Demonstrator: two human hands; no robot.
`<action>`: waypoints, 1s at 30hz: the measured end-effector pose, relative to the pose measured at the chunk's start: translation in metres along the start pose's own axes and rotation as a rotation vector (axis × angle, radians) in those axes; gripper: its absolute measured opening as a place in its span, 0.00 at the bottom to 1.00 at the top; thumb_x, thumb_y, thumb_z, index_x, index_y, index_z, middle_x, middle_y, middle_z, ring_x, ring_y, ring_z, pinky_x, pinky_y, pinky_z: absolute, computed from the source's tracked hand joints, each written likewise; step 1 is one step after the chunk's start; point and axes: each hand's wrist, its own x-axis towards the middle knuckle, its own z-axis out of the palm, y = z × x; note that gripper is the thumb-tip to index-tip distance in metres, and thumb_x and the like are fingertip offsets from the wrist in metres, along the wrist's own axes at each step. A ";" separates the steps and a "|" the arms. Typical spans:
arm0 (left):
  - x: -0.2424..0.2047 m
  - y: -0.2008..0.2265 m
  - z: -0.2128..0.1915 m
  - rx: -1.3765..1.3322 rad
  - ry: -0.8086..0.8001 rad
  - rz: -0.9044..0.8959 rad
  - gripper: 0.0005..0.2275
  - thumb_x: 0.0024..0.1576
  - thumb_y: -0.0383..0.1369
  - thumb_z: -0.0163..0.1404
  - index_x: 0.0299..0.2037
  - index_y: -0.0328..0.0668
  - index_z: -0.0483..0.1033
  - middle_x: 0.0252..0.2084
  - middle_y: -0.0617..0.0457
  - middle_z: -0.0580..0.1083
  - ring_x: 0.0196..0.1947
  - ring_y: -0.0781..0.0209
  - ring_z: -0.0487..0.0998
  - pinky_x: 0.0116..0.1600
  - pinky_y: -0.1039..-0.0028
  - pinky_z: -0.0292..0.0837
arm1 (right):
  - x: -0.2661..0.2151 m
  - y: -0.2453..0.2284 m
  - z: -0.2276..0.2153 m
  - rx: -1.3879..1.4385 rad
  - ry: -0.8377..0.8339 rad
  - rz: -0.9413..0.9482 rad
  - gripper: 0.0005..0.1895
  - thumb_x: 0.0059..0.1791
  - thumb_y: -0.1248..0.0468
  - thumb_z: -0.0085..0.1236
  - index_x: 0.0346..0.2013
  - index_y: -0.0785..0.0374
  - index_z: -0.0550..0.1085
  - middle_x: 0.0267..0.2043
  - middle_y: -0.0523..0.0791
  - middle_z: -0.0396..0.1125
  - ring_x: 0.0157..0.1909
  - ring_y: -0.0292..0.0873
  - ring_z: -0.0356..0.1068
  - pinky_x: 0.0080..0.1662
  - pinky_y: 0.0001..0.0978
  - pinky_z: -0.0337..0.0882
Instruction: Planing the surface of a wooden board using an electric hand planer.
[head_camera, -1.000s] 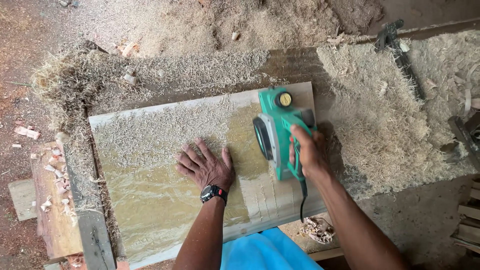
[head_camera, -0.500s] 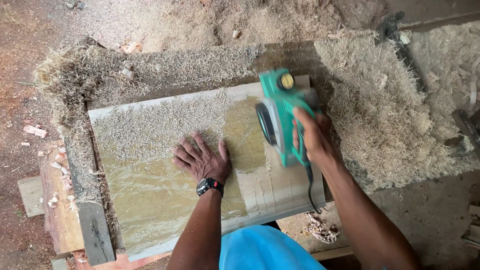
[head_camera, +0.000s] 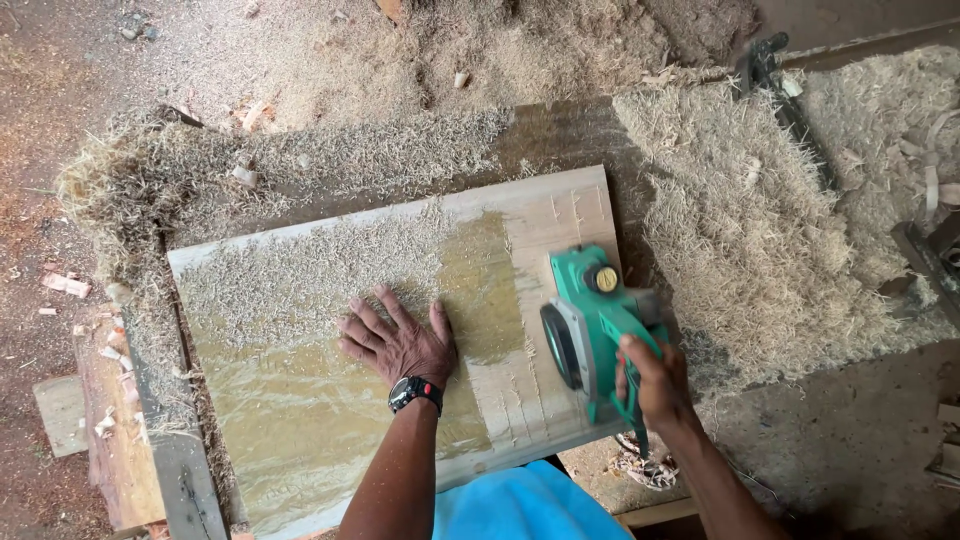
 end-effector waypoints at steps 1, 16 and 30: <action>0.001 -0.001 0.000 -0.014 -0.008 -0.005 0.40 0.60 0.60 0.35 0.76 0.40 0.45 0.77 0.28 0.39 0.74 0.21 0.29 0.70 0.34 0.19 | 0.009 -0.011 0.007 -0.004 0.003 -0.009 0.22 0.47 0.47 0.53 0.27 0.65 0.70 0.16 0.44 0.61 0.17 0.39 0.62 0.22 0.35 0.63; 0.005 -0.001 0.002 -0.005 -0.001 -0.012 0.41 0.58 0.61 0.37 0.76 0.41 0.46 0.76 0.30 0.41 0.75 0.23 0.31 0.71 0.34 0.21 | 0.122 -0.157 0.069 0.118 -0.046 -0.079 0.22 0.48 0.44 0.55 0.26 0.60 0.68 0.15 0.43 0.59 0.13 0.39 0.59 0.18 0.34 0.59; -0.003 0.000 -0.002 0.010 0.043 0.026 0.39 0.59 0.59 0.38 0.75 0.40 0.48 0.76 0.28 0.42 0.75 0.22 0.31 0.71 0.34 0.20 | -0.010 0.049 -0.048 0.115 0.042 0.033 0.21 0.47 0.50 0.54 0.28 0.67 0.70 0.16 0.46 0.62 0.16 0.43 0.63 0.22 0.38 0.65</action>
